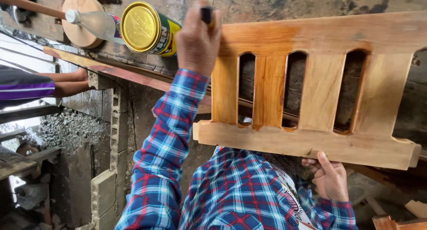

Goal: The person applies a clear finish to a wooden chair back using a brush. They dip the brush into a container of varnish and coat the slats and frame, flipping the piece over to cover all surfaces.

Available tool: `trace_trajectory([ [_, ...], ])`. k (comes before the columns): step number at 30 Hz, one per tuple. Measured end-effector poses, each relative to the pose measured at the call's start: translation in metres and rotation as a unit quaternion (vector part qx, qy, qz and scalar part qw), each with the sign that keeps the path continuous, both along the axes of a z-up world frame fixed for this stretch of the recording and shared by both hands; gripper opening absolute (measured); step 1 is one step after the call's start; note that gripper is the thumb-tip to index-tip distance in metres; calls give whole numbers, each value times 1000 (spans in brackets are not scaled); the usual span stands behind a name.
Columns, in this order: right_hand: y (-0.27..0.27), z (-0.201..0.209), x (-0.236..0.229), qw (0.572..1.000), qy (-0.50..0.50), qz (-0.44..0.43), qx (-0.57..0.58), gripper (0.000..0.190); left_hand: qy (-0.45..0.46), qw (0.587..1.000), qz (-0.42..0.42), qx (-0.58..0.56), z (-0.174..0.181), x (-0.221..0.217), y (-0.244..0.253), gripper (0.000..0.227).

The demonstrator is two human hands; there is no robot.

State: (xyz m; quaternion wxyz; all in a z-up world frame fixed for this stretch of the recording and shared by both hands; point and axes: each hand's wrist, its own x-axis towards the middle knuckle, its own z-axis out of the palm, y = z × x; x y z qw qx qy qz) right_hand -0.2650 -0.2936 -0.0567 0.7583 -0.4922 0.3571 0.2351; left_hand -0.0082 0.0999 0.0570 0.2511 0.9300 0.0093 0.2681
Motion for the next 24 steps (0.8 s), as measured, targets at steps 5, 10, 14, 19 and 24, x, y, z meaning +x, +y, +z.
trace_trajectory([
  [5,-3,-14,-7,1000,-18,-6,7,28,84,995,-46,9,-38,11,-88,41],
  [10,0,-8,-5,1000,-10,-2,-9,35,84,986,-118,-78,-37,31,-174,32],
  [14,-2,-12,-6,1000,-14,-7,9,35,33,960,-134,-243,-32,42,-159,24],
  [19,-5,-3,0,1000,-15,15,22,40,-18,978,-18,-207,-41,37,-55,16],
  [24,-5,-2,0,1000,2,11,25,46,-46,998,48,19,-5,13,-2,16],
])
